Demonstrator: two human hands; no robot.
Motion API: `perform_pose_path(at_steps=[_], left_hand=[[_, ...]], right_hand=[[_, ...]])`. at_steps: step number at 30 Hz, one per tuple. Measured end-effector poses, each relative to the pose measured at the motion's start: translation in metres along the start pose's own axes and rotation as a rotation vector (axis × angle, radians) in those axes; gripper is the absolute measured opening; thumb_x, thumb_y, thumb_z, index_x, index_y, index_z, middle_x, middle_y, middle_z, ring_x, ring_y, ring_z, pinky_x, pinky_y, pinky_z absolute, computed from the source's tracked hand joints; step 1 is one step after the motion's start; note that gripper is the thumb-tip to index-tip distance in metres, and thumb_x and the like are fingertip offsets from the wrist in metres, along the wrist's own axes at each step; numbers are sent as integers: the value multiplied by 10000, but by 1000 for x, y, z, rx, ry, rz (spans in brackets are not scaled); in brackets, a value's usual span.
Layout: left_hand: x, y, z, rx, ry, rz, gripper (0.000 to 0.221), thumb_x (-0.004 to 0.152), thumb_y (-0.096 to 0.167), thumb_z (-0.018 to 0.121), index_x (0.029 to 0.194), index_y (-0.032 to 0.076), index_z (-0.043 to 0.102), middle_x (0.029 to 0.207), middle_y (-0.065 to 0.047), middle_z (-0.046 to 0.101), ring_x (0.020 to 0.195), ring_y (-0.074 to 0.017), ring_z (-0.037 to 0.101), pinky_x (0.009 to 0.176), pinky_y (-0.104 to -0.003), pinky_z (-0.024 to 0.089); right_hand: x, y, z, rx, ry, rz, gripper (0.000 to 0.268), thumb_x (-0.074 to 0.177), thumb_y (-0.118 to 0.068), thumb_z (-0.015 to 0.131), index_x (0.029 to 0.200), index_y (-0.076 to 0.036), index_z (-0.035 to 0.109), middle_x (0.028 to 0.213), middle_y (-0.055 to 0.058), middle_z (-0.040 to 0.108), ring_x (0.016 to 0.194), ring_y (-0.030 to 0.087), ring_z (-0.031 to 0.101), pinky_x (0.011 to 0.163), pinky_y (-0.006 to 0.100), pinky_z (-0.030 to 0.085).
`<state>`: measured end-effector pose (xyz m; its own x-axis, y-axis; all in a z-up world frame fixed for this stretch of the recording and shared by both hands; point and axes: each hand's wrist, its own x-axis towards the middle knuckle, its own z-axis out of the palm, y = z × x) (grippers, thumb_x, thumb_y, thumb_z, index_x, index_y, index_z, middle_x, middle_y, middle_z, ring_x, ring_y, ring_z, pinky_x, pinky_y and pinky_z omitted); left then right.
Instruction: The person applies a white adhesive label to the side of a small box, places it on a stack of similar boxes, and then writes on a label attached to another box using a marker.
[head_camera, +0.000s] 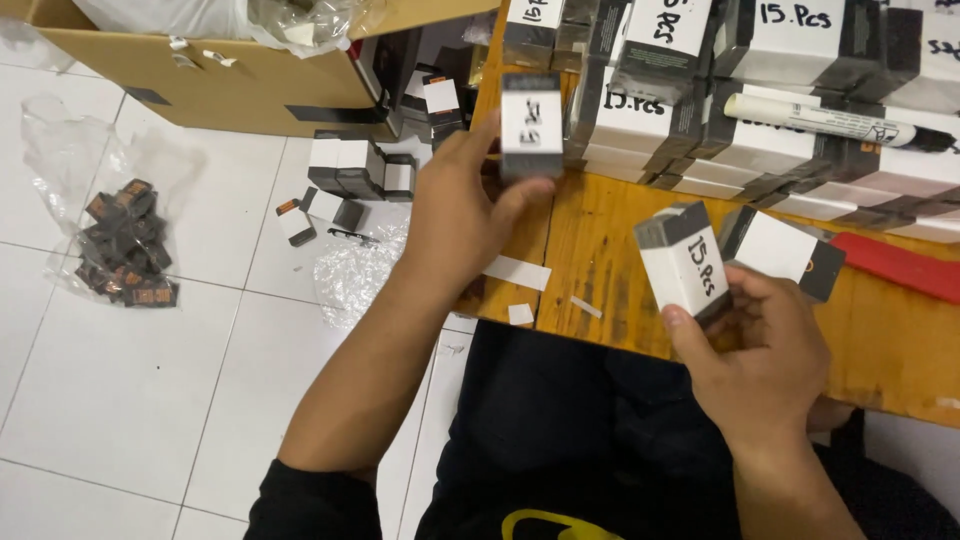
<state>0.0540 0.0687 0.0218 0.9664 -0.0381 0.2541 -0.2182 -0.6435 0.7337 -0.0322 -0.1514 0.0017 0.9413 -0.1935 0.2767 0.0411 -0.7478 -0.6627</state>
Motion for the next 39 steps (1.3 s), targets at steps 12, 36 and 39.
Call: perform_pose_path(at_steps=[12, 36, 39], left_hand=[[17, -25, -5, 0, -136, 90, 702, 626, 137, 789, 1223, 47, 430, 951, -75, 546, 762, -176, 531, 694, -257, 522], [34, -43, 14, -192, -12, 32, 454, 739, 170, 685, 1140, 51, 511, 1180, -92, 514, 898, -156, 600, 850, -250, 505], [35, -39, 11, -328, -17, 44, 438, 724, 123, 694, 1122, 60, 522, 1143, -114, 540, 913, -189, 608, 833, -253, 531]], right_hand=[[-2, 4, 3, -60, 32, -110, 419, 674, -111, 777, 1010, 73, 608, 935, 147, 597, 723, 172, 573, 571, 244, 474], [-3, 3, 7, -95, 39, -40, 428, 692, -148, 787, 1026, 57, 613, 957, 150, 589, 711, 186, 579, 620, 276, 484], [0, -1, 8, -91, 4, 44, 419, 688, -184, 771, 1019, 17, 612, 898, 96, 588, 643, 149, 576, 608, 250, 459]])
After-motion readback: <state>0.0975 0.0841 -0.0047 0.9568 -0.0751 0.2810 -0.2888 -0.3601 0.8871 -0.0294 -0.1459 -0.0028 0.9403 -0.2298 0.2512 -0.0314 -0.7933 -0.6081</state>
